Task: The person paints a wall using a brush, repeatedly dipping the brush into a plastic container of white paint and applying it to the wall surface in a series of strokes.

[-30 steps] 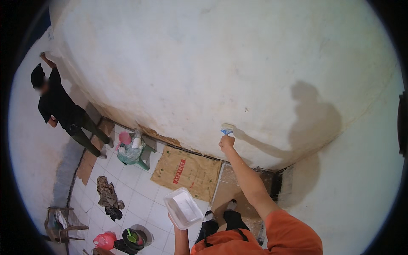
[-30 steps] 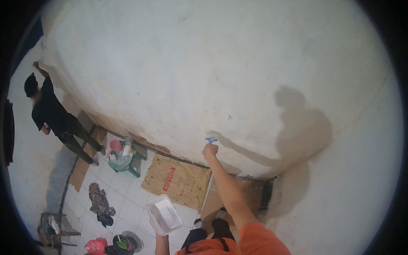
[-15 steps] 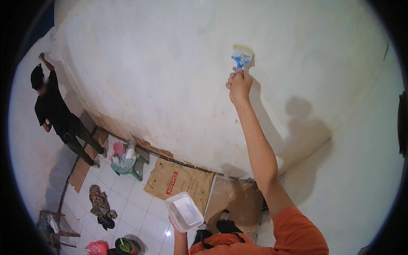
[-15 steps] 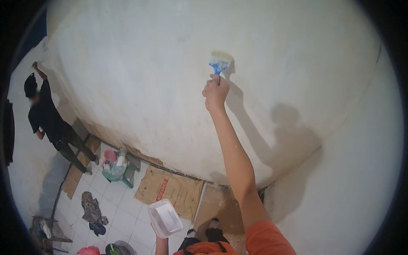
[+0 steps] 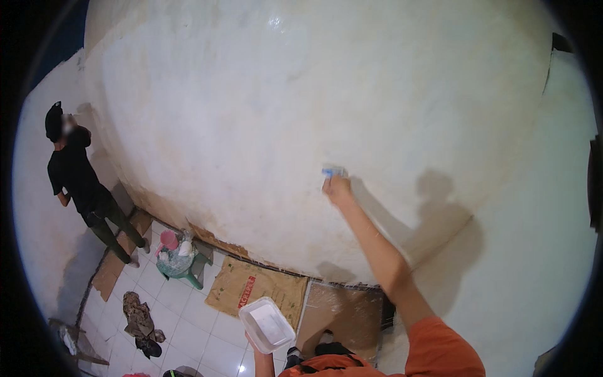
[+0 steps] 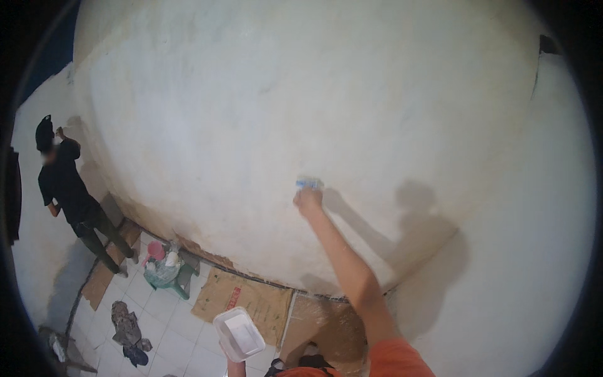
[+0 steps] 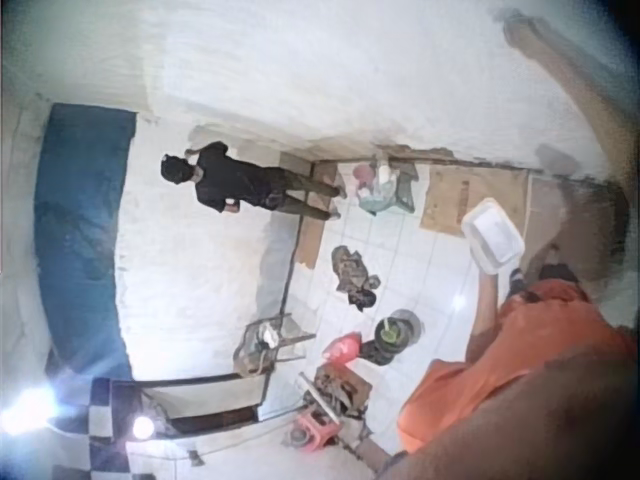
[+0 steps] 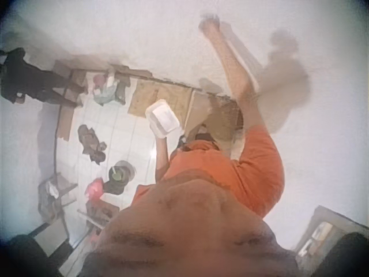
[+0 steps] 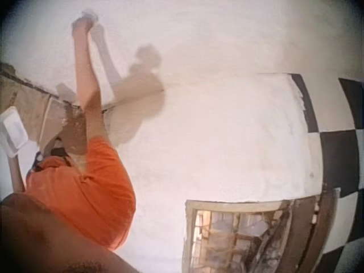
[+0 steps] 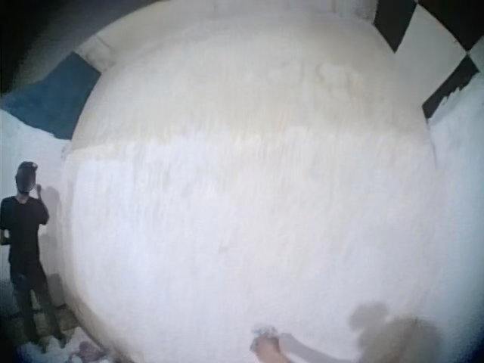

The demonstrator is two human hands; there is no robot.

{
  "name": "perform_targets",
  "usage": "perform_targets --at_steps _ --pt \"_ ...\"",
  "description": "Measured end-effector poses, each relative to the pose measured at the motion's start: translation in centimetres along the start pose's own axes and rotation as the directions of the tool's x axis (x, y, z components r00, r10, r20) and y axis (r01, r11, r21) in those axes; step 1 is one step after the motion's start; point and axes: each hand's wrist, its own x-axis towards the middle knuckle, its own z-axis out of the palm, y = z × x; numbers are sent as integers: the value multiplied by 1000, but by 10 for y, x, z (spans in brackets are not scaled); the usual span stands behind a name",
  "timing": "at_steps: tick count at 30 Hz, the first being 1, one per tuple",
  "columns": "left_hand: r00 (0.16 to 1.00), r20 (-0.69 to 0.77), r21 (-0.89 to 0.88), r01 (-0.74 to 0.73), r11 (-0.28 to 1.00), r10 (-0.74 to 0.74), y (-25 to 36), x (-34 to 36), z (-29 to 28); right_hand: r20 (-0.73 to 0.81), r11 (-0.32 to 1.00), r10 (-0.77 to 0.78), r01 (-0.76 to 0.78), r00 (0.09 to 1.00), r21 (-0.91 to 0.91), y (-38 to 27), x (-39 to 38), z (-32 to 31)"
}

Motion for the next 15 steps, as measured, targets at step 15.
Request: perform_targets --at_steps 15 --pt "998 46 10 35 999 -36 -4 4 35 208 834 -467 506 859 -218 -216 -16 140"
